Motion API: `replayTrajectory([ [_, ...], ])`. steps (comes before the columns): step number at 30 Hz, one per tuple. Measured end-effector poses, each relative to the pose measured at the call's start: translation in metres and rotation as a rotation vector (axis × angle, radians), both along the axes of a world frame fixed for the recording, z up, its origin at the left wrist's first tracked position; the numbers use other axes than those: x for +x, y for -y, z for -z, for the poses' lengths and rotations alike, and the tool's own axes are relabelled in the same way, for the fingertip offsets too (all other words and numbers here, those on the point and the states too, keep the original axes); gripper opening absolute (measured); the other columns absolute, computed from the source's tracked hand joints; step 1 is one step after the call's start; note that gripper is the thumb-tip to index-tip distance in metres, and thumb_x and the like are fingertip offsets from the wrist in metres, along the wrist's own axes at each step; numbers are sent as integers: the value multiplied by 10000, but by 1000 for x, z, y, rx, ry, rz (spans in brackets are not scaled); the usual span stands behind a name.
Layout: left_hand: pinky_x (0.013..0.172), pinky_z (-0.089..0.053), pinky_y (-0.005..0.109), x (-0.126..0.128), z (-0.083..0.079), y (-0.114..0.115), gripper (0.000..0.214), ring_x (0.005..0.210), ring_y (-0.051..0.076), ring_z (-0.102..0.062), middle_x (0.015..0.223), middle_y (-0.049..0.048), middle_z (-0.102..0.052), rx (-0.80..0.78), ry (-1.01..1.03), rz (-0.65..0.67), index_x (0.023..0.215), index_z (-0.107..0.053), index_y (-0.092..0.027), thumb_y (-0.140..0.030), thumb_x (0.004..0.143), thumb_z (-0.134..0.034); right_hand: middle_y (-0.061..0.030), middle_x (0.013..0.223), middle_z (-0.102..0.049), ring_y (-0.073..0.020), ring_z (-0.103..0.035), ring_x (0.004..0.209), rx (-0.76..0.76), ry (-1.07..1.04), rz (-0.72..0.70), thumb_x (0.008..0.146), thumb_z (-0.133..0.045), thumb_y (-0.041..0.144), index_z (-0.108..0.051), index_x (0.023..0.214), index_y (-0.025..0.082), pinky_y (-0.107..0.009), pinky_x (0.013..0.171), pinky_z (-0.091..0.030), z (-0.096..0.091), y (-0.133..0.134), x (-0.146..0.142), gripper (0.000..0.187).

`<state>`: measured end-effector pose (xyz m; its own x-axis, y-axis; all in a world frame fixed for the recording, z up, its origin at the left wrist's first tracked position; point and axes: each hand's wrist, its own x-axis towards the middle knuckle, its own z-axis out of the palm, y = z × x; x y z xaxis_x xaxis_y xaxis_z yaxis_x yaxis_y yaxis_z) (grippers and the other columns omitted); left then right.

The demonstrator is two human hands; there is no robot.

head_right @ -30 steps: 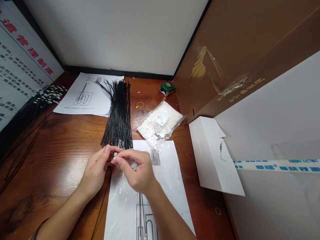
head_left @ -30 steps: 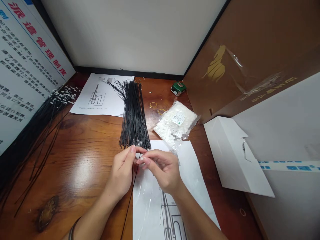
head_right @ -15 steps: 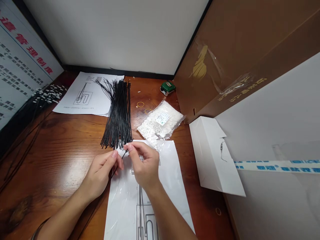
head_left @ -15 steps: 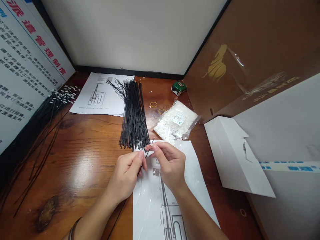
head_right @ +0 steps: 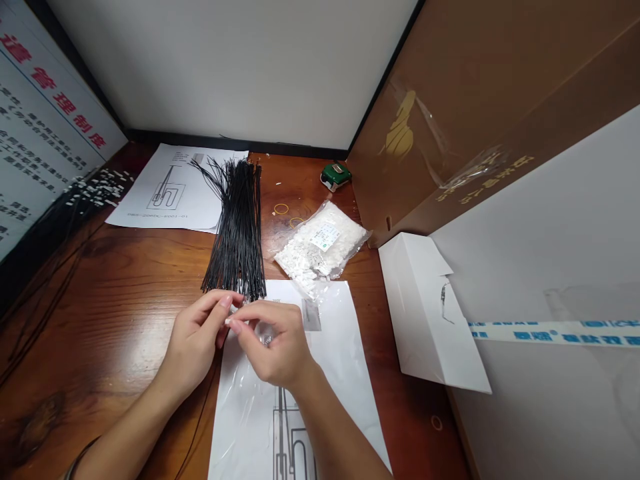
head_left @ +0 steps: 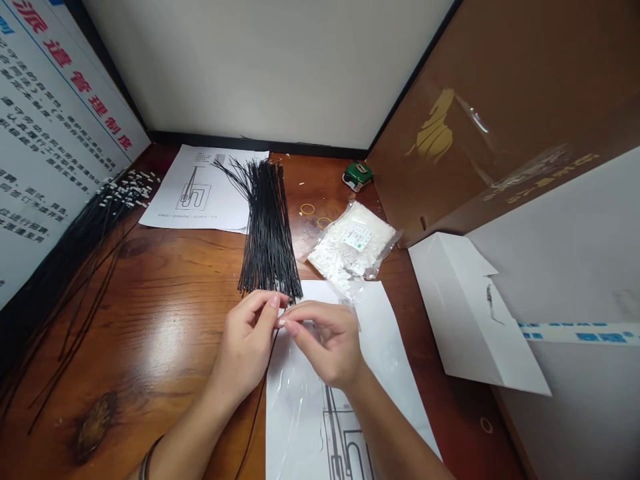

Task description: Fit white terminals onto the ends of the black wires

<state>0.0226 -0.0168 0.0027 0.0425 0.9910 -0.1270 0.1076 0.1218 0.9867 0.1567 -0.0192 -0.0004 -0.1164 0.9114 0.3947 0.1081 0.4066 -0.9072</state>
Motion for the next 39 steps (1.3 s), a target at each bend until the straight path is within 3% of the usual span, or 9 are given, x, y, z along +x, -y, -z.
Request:
replayTrajectory([
  [4, 769, -430, 277, -3, -2, -1, 223, 840, 181, -597, 845, 45, -656, 83, -36, 49, 800, -689, -168, -306, 890, -539, -41, 674, -732, -173, -674, 603, 7, -13, -55, 789, -599, 136, -694, 733, 199, -311, 584, -545, -1, 0, -1, 127],
  [13, 638, -377, 262, -7, -3, -2, 210, 682, 143, -502, 731, 13, -554, 88, 38, 139, 738, -612, -161, -308, 874, -548, -39, 655, -721, -167, -668, 591, -51, -55, -125, 789, -591, 138, -685, 714, 187, -299, 561, -536, -1, 1, 1, 129],
  [16, 623, -377, 249, -6, -2, -1, 209, 671, 132, -498, 723, 6, -542, 76, 78, 107, 729, -595, -163, -305, 873, -541, -37, 649, -712, -160, -656, 591, -28, -58, -57, 803, -578, 146, -681, 715, 187, -300, 570, -532, 1, 1, 1, 142],
  [22, 581, -362, 234, -4, -1, -2, 166, 637, 114, -479, 715, -5, -536, 33, 89, 58, 737, -600, -165, -289, 842, -566, -15, 700, -708, -151, -670, 625, -146, -79, 264, 810, -629, 170, -693, 837, 207, -271, 542, -516, 10, -1, -1, 79],
  [33, 551, -379, 214, -3, 2, -2, 155, 607, 103, -487, 709, -9, -589, 8, 51, 34, 793, -637, -169, -312, 837, -598, -17, 728, -709, -133, -639, 632, -110, 8, 227, 805, -642, 168, -714, 815, 202, -246, 508, -493, 7, -3, -1, 80],
  [39, 620, -437, 209, -2, 0, -2, 138, 680, 116, -559, 752, 5, -649, 61, 20, 44, 802, -660, -170, -284, 841, -593, -20, 734, -717, -132, -638, 605, -144, 1, 214, 818, -627, 174, -720, 818, 202, -254, 510, -502, 9, -3, -1, 97],
])
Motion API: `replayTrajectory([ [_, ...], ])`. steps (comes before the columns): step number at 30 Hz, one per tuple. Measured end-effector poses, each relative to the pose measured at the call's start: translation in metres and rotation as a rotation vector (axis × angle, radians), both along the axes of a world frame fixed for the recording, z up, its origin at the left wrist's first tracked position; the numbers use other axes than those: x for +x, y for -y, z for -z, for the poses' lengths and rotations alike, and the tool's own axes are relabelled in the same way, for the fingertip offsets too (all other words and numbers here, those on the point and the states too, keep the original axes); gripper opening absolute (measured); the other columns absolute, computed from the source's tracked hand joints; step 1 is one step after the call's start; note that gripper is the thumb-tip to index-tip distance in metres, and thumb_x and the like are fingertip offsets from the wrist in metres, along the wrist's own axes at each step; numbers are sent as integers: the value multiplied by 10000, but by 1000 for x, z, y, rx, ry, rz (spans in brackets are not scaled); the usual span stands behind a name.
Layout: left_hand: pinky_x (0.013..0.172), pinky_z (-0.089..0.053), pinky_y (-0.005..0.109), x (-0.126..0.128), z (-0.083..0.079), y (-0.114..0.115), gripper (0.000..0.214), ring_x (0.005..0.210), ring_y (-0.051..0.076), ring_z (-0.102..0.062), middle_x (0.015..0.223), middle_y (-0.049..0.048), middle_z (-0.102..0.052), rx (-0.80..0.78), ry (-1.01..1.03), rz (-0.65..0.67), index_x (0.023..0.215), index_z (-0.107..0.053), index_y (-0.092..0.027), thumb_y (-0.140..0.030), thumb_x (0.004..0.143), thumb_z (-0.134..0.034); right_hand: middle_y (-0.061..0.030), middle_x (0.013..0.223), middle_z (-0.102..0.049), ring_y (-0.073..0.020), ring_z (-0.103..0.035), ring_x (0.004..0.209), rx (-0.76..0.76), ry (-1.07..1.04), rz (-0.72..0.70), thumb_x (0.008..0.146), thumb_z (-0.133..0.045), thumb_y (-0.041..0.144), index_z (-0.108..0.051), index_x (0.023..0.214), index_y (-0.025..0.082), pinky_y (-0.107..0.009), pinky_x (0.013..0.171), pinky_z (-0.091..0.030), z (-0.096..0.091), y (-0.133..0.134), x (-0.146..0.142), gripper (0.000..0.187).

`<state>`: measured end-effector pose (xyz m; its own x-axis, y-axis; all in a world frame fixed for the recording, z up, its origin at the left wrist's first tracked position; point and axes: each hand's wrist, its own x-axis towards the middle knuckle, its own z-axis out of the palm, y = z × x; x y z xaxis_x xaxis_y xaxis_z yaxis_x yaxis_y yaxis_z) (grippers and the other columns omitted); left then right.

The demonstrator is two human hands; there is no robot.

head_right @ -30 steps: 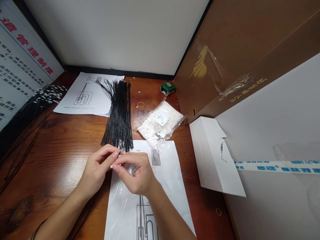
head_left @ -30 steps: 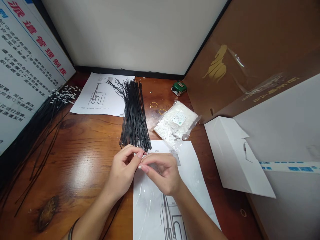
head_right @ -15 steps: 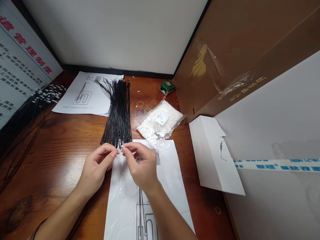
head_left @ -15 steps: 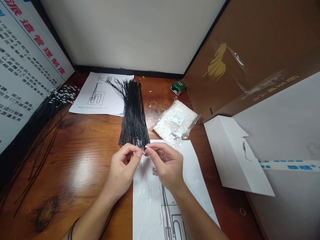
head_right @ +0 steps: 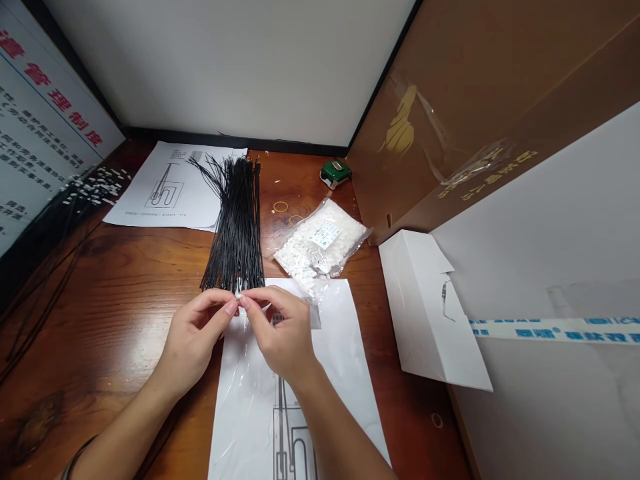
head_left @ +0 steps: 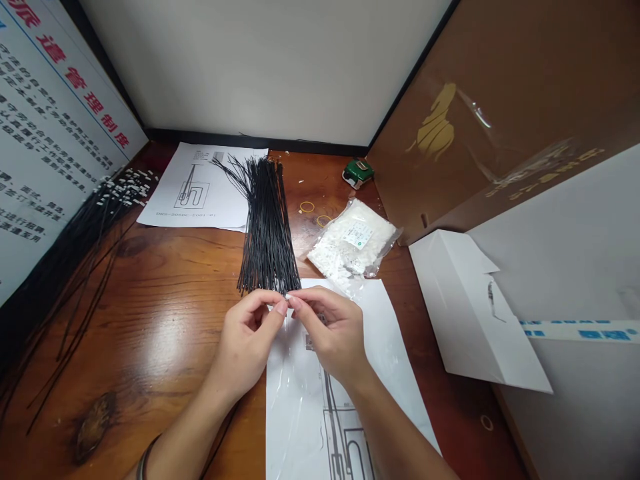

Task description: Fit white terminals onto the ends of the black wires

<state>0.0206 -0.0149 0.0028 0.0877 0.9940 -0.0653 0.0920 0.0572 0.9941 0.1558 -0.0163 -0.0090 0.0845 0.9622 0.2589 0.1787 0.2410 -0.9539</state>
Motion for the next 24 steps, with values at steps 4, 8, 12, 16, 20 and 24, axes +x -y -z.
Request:
replayTrajectory([
  [4, 607, -444, 207, 0, -1, 1, 135, 664, 114, -567, 741, 2, -655, 2, -14, -5, 797, -660, -171, -282, 839, -597, -14, 730, -720, -132, -638, 602, -13, 0, -3, 817, -630, 172, -726, 815, 212, -257, 515, -508, 1, 0, 0, 104],
  [8, 631, -465, 206, 0, -1, 1, 133, 684, 119, -598, 733, 1, -664, -1, -7, -12, 790, -656, -173, -276, 845, -592, -11, 730, -719, -131, -637, 600, -9, -9, -11, 816, -633, 167, -729, 823, 221, -255, 510, -505, 0, 1, 0, 110],
  [12, 652, -479, 207, 1, -1, 1, 138, 699, 122, -617, 733, 3, -673, -10, 3, -8, 782, -657, -171, -275, 849, -594, -11, 697, -706, -130, -630, 583, 8, 3, -4, 810, -632, 160, -717, 806, 206, -252, 496, -491, -1, 1, 0, 97],
  [16, 650, -480, 207, 1, -1, 1, 153, 696, 121, -616, 730, 4, -673, -10, -2, 5, 767, -659, -170, -280, 852, -596, -17, 667, -700, -127, -616, 554, 53, 55, 4, 804, -622, 145, -706, 784, 187, -250, 474, -471, -3, 1, 1, 96],
  [20, 641, -478, 213, 0, -1, 2, 166, 683, 123, -613, 721, 7, -675, -11, -4, 20, 767, -664, -164, -288, 855, -597, -15, 634, -694, -121, -595, 518, 118, 118, -1, 804, -612, 134, -701, 767, 181, -252, 464, -462, -4, 0, 3, 107],
  [24, 640, -475, 225, 0, -1, 3, 174, 687, 133, -612, 724, 19, -680, -20, -17, 26, 772, -665, -157, -290, 859, -595, -17, 640, -701, -118, -588, 511, 172, 175, -4, 804, -603, 122, -699, 767, 185, -258, 472, -469, -4, 0, 4, 121],
])
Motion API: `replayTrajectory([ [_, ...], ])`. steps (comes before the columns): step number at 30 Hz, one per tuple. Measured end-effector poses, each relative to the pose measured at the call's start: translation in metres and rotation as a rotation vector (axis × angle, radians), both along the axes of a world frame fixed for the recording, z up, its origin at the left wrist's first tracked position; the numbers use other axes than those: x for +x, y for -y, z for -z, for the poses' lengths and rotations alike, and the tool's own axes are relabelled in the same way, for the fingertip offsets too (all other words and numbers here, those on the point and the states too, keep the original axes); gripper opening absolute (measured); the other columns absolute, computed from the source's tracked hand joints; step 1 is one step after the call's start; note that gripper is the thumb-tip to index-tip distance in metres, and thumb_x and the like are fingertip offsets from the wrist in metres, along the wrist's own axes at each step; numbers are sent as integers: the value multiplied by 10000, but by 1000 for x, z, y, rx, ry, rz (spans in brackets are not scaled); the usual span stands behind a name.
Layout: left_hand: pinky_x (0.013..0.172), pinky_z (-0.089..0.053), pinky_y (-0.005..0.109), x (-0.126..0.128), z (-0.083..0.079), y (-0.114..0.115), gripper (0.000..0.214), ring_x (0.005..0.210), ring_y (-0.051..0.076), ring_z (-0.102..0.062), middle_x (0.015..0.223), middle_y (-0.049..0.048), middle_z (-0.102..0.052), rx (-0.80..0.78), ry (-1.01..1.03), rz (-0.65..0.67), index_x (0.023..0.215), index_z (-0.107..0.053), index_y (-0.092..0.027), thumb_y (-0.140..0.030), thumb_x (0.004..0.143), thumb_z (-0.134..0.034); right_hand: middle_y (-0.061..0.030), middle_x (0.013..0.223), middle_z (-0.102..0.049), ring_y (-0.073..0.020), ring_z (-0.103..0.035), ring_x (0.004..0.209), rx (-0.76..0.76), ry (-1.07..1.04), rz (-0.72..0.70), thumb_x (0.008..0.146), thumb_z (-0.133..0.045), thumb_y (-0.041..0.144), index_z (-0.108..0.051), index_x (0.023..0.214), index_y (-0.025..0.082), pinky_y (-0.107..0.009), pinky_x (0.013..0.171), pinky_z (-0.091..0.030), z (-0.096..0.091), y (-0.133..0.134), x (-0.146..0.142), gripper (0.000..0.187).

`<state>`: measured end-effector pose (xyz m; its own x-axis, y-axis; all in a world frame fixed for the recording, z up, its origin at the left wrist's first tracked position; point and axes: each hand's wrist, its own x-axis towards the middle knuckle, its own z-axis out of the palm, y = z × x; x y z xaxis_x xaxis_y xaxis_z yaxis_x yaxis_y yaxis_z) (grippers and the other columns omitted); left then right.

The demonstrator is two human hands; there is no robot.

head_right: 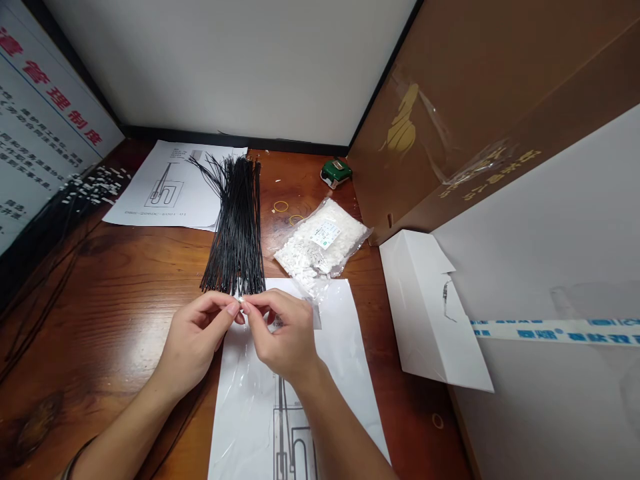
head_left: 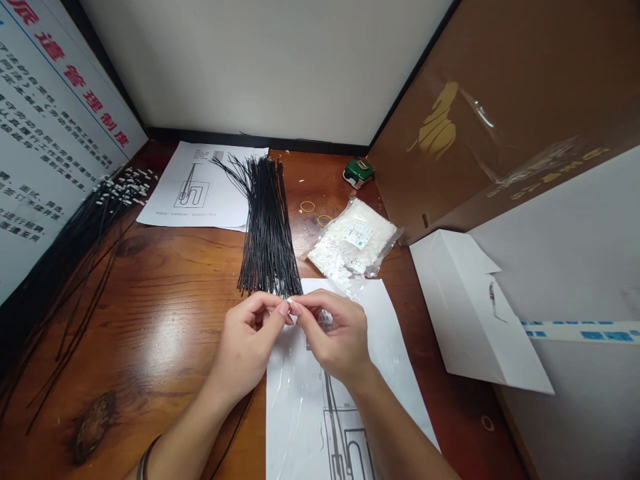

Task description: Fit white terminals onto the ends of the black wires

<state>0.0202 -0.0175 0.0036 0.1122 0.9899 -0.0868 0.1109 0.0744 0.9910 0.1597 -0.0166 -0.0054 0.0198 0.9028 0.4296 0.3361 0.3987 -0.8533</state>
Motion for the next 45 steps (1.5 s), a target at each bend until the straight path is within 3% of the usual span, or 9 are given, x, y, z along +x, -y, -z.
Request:
replayTrajectory([
  [10, 535, -408, 211, 0, 1, 0, 186, 572, 109, -528, 673, 13, -649, -34, -10, -25, 743, -668, -148, -296, 836, -605, -19, 651, -704, -120, -608, 519, 89, 99, 4, 800, -592, 97, -681, 787, 187, -250, 467, -482, 0, 0, 1, 128],
  [24, 530, -411, 220, 0, 2, 0, 172, 646, 148, -581, 667, 32, -655, -26, -58, -45, 718, -664, -149, -282, 811, -606, -32, 673, -707, -138, -637, 557, 223, 210, -26, 802, -572, 68, -670, 833, 192, -254, 474, -506, 7, -2, 5, 161],
  [35, 643, -486, 243, 2, 2, 0, 173, 704, 154, -634, 768, 41, -726, -34, -13, -27, 796, -720, -161, -291, 842, -616, -14, 651, -709, -121, -612, 512, 117, 126, 17, 793, -596, 86, -702, 797, 201, -244, 449, -478, 3, -2, 3, 157],
  [45, 539, -435, 230, 2, 0, 0, 169, 609, 135, -583, 709, 24, -683, -46, 6, -16, 850, -729, -173, -296, 836, -615, -3, 635, -703, -120, -600, 503, 67, 75, 72, 807, -605, 117, -700, 774, 205, -256, 459, -480, 4, -2, 1, 134],
])
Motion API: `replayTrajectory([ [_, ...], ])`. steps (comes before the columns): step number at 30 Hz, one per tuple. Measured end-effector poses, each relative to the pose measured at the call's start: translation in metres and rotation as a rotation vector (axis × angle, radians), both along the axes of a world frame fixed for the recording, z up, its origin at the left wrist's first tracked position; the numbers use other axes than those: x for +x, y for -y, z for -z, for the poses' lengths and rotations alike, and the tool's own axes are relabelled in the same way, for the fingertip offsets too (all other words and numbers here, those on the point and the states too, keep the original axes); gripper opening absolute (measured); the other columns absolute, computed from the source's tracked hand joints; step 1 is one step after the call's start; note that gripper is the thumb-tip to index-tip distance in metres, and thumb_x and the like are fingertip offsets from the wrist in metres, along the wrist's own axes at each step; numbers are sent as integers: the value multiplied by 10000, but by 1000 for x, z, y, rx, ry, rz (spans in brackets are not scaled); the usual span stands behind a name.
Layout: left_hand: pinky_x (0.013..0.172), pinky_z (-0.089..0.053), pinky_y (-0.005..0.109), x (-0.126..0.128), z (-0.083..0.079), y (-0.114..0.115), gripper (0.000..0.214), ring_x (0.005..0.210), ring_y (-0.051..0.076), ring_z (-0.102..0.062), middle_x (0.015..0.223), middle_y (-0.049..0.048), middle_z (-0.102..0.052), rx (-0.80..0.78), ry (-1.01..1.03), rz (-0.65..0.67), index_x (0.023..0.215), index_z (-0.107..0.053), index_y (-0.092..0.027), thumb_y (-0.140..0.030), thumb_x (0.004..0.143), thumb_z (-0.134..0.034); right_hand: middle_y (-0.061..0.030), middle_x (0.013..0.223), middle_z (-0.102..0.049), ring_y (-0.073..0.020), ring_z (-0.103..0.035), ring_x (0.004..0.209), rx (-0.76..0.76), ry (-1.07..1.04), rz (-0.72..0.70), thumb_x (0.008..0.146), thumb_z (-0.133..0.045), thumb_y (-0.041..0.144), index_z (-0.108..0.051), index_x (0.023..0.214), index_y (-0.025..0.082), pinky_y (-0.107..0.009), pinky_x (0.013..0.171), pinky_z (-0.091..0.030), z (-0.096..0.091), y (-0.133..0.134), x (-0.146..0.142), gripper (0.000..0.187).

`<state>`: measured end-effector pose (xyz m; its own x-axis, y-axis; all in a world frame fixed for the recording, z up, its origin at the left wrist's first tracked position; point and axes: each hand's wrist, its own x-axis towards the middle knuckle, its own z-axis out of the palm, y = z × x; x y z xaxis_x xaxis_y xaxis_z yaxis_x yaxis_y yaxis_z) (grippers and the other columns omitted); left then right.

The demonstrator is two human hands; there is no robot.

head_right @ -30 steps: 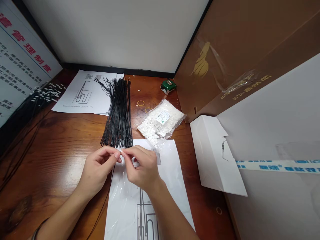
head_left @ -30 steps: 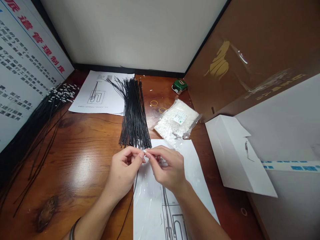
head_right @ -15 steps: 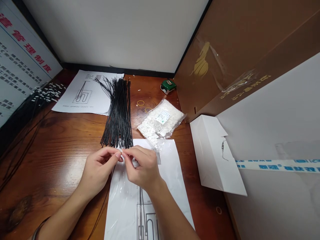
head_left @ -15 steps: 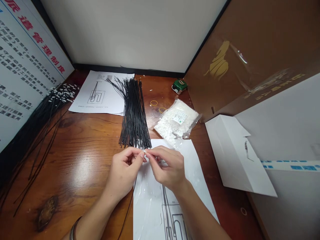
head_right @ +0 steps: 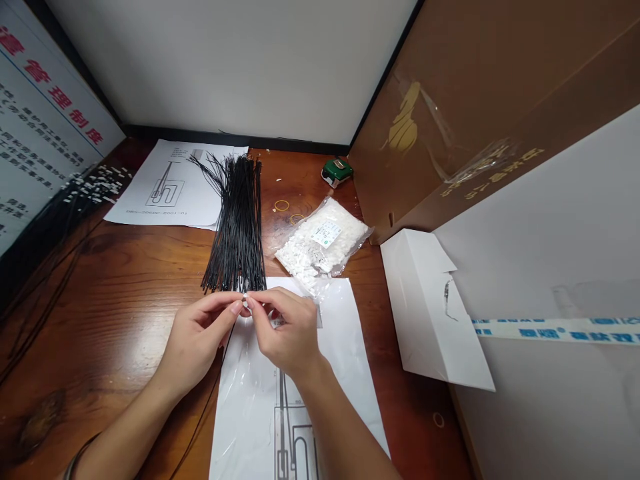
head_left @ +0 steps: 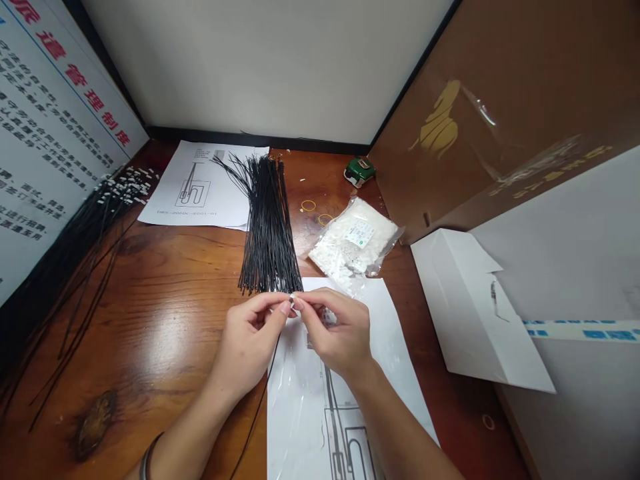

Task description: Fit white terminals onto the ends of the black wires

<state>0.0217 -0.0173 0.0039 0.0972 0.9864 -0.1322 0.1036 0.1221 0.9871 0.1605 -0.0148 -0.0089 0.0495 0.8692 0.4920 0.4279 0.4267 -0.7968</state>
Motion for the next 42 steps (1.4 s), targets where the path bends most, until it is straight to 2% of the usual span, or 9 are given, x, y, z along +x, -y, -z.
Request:
replayTrajectory([
  [10, 524, -419, 223, 0, -2, -1, 173, 599, 126, -580, 721, 27, -692, -18, 23, -1, 756, -700, -172, -288, 836, -598, 1, 621, -698, -112, -589, 485, -33, -33, -27, 804, -614, 121, -700, 772, 201, -247, 449, -469, -1, 1, 0, 122],
  [22, 429, -346, 204, 0, -5, -1, 181, 423, 78, -424, 510, -18, -580, -22, 14, -3, 676, -726, -160, -244, 786, -609, -25, 632, -684, -120, -591, 530, -89, -71, -104, 811, -604, 131, -691, 750, 170, -251, 480, -466, -3, 0, 3, 113],
  [38, 452, -350, 180, 0, -2, 0, 196, 450, 68, -424, 515, -34, -558, 24, -29, 31, 708, -721, -159, -242, 823, -587, -21, 615, -659, -118, -587, 526, -75, -58, -152, 810, -602, 127, -680, 756, 161, -248, 475, -464, -1, -1, 6, 101],
  [42, 454, -360, 177, 0, -2, 1, 180, 469, 64, -446, 628, -7, -639, -2, 11, 18, 726, -706, -149, -254, 822, -595, -18, 618, -664, -109, -580, 522, -37, -70, -130, 809, -607, 107, -681, 766, 158, -238, 475, -460, -2, -1, 5, 99],
])
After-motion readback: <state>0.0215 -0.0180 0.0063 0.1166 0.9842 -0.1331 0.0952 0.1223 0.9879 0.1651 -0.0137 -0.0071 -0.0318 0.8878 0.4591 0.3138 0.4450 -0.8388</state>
